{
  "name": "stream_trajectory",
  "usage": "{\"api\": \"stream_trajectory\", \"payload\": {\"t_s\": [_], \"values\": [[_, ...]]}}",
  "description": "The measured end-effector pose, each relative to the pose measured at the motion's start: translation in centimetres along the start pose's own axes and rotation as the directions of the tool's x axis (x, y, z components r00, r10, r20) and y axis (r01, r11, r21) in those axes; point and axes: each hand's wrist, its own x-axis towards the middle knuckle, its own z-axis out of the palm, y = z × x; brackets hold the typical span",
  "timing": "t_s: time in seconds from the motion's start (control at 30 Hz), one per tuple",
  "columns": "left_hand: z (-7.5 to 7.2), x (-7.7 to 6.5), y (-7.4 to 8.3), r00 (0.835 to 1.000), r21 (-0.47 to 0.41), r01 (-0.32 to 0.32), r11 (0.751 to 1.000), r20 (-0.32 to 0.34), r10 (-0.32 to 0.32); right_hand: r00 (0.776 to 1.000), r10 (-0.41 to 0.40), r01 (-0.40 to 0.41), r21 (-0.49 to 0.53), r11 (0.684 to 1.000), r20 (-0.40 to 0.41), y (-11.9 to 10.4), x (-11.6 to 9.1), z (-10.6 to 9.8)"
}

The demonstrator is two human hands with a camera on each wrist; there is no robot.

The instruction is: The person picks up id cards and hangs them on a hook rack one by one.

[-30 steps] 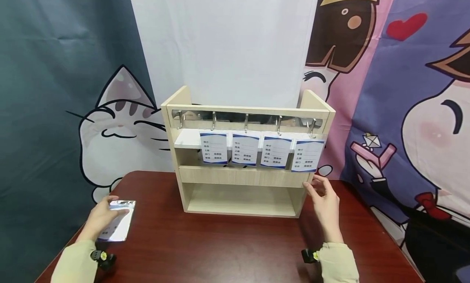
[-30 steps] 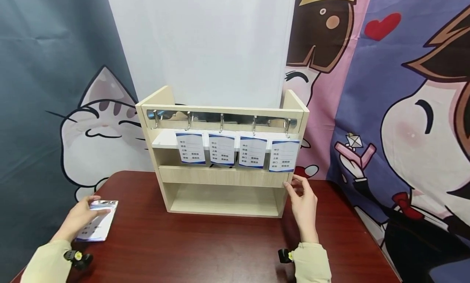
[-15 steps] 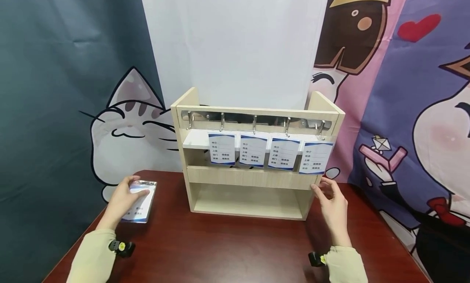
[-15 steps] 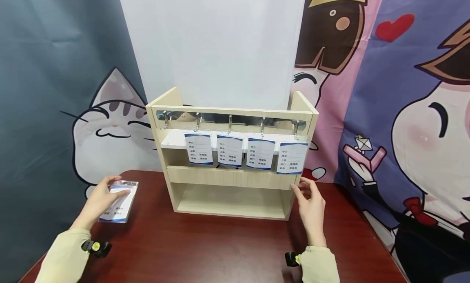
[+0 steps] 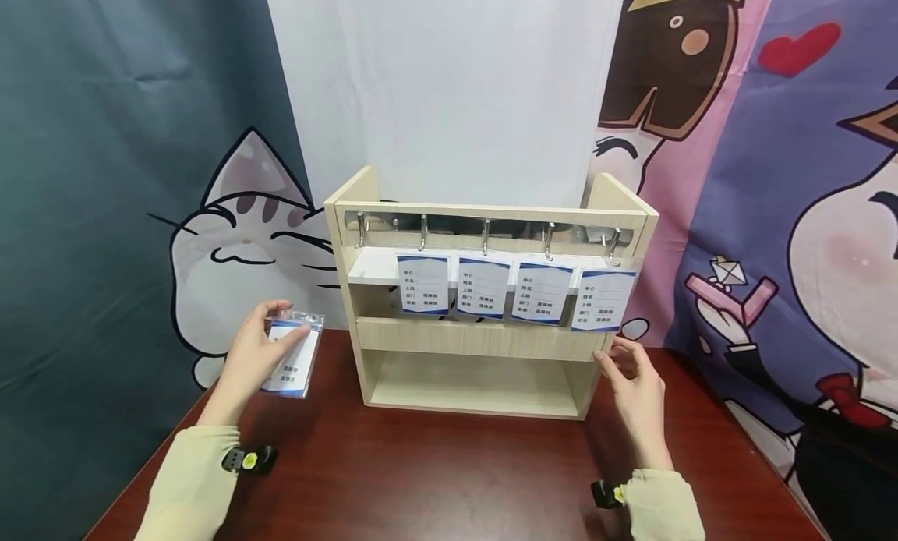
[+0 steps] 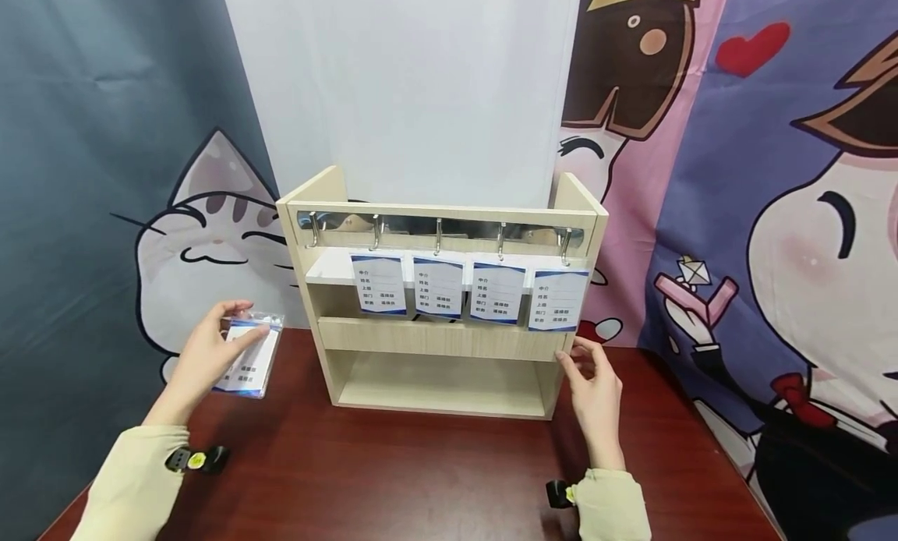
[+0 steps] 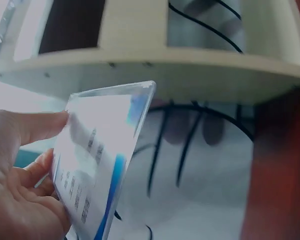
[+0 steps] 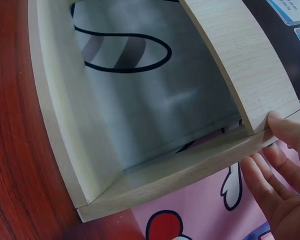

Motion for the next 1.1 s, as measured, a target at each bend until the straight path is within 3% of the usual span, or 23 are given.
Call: {"api": "stream_trajectory", "payload": {"t_s": [0.27, 0.5, 0.73, 0.93, 1.1], "values": [[-0.1, 0.9, 3.6, 0.993, -0.038, -0.090, 0.995, -0.076, 0.086, 1.000, 0.009, -0.009, 0.004, 1.000, -0.025, 0.0, -0.3, 0.3], [0.5, 1.9, 5.3, 0.990, -0.086, -0.129, 0.988, -0.073, 0.123, 0.999, 0.016, -0.016, 0.022, 1.000, -0.032, 0.4, -0.5, 0.2], [0.9, 2.5, 7.4, 0.978, -0.139, -0.190, 0.972, -0.109, 0.176, 1.000, 0.004, -0.004, -0.010, 1.000, 0.030, 0.7, -0.2, 0.2], [1.3, 2.5, 8.9, 0.975, -0.206, -0.207, 0.956, -0.123, 0.184, 1.000, -0.029, 0.029, -0.001, 1.000, -0.009, 1.5, 0.1, 0.1], [1.0, 2.6, 9.8, 0.959, -0.244, -0.261, 0.934, -0.179, 0.221, 0.999, -0.041, 0.041, 0.027, 0.999, -0.026, 1.5, 0.0, 0.5]]}}
